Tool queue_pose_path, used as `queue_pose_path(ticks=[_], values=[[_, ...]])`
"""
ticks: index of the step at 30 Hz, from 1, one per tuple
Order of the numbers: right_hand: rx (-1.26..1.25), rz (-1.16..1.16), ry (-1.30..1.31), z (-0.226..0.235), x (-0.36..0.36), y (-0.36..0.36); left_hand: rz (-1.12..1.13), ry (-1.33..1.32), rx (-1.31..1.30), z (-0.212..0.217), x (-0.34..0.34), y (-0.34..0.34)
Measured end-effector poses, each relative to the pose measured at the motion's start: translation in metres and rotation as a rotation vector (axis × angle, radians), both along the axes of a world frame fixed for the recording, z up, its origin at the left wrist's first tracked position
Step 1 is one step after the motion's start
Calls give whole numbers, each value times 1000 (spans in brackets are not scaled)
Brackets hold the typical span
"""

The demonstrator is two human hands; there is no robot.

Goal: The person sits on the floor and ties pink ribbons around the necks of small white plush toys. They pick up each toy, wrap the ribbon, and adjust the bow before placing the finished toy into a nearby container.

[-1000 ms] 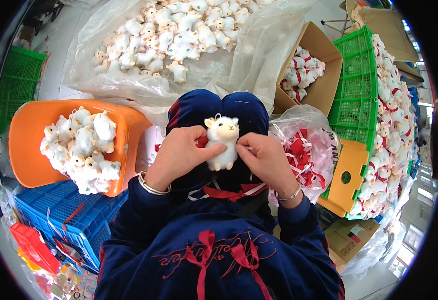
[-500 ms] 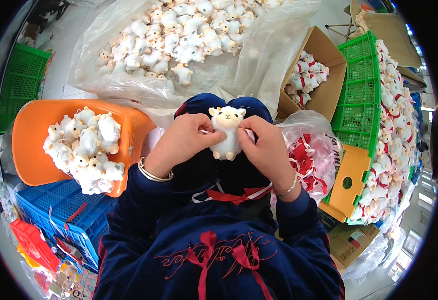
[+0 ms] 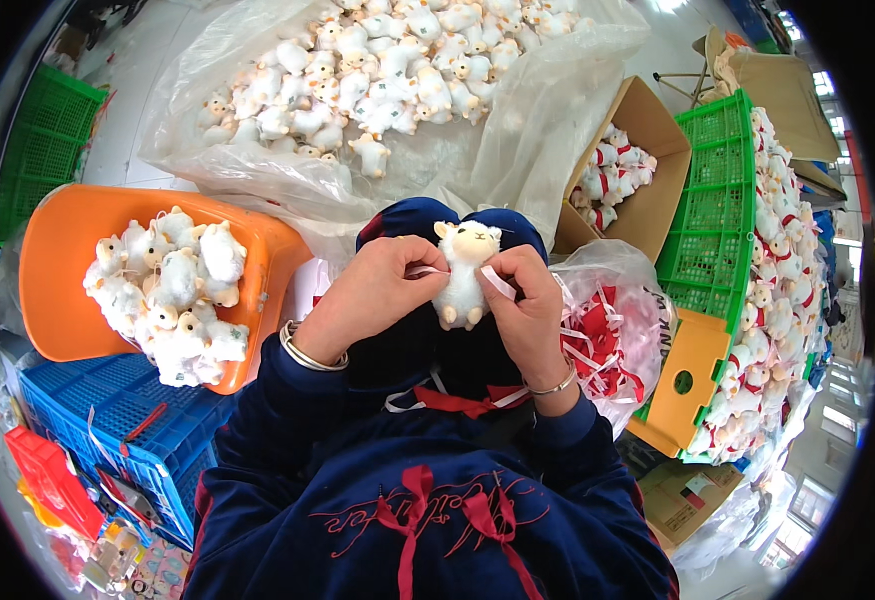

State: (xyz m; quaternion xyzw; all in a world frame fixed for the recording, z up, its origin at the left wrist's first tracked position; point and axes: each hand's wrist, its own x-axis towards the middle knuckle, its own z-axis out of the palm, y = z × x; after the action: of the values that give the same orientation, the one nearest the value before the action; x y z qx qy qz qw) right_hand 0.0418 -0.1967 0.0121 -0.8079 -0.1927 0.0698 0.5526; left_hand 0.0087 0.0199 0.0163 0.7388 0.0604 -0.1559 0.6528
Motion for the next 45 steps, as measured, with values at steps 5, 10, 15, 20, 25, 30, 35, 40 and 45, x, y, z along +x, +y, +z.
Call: queue_pose_path(ticks=[5,10,15,20,25,30,35,40,45], values=[[-10,81,-26,-1,8,3,169,-10,-124,-6,-4,-11],[-13,93,21,1,13,7,278,-48,-262,-19,-2,-17],[-47,114,56,4,18,7,182,-23,-294,0,9,9],[-74,121,64,7,20,9,725,-373,-38,10,18,32],[-69,112,69,5,19,9,439,-127,230,6,-18,37],[-67,131,72,7,20,11,256,105,-33,-16,-24,4],[-77,133,52,5,22,6,351,-83,-127,-30,-19,-13],[-52,162,51,6,25,7,356,-584,88,-31,-17,-32],[-32,172,71,2,29,1,268,-471,-4,-22,-8,-29]])
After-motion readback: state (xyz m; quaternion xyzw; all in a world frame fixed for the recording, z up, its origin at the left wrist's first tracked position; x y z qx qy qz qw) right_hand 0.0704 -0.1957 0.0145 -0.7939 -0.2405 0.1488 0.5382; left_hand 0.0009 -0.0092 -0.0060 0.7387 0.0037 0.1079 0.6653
